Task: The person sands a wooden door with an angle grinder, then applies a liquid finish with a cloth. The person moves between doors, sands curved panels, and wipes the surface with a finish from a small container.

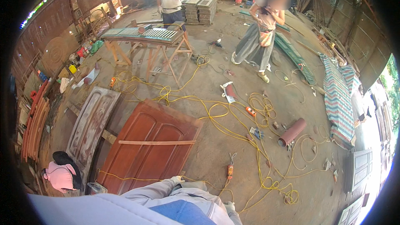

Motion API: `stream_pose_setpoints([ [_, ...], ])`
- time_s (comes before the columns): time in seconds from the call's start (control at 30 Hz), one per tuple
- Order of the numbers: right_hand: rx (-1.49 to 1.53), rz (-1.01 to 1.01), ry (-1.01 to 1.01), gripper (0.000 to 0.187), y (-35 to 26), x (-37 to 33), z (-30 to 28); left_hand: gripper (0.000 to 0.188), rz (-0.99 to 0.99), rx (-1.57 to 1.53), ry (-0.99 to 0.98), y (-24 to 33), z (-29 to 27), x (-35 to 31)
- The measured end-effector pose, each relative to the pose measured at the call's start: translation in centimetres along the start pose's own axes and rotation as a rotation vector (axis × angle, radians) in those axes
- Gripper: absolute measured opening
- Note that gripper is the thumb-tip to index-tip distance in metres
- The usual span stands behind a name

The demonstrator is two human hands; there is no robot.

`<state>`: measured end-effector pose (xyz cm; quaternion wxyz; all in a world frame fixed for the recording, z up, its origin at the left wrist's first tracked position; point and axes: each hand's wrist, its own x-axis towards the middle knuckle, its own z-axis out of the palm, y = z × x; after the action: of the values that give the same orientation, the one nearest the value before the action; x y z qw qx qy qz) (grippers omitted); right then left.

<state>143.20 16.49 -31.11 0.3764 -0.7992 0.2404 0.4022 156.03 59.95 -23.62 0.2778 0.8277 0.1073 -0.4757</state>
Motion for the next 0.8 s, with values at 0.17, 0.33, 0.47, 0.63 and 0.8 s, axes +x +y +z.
stream_pose_setpoints([
  [0.17,-0.178,0.0,0.009,0.059,0.5,0.6,-0.2,0.068,-0.021,0.028,0.011,-0.3,0.6,-0.9],
  [0.33,-0.128,-0.111,0.147,0.064,2.2,2.6,-0.4,0.07,0.049,0.042,0.106,-0.9,1.4,1.2],
  [0.47,-0.106,-0.172,0.144,0.057,-1.1,-3.9,-1.2,0.063,0.028,0.001,0.107,-1.4,1.4,-1.0],
  [0.63,0.12,-0.103,0.032,0.034,-6.6,-9.6,-3.0,0.057,-0.055,-0.062,0.079,-1.2,1.6,-2.7],
  [0.8,0.116,-0.091,0.064,0.038,-10.1,-12.3,-3.2,0.056,-0.082,-0.154,0.092,-3.6,1.2,-2.2],
])
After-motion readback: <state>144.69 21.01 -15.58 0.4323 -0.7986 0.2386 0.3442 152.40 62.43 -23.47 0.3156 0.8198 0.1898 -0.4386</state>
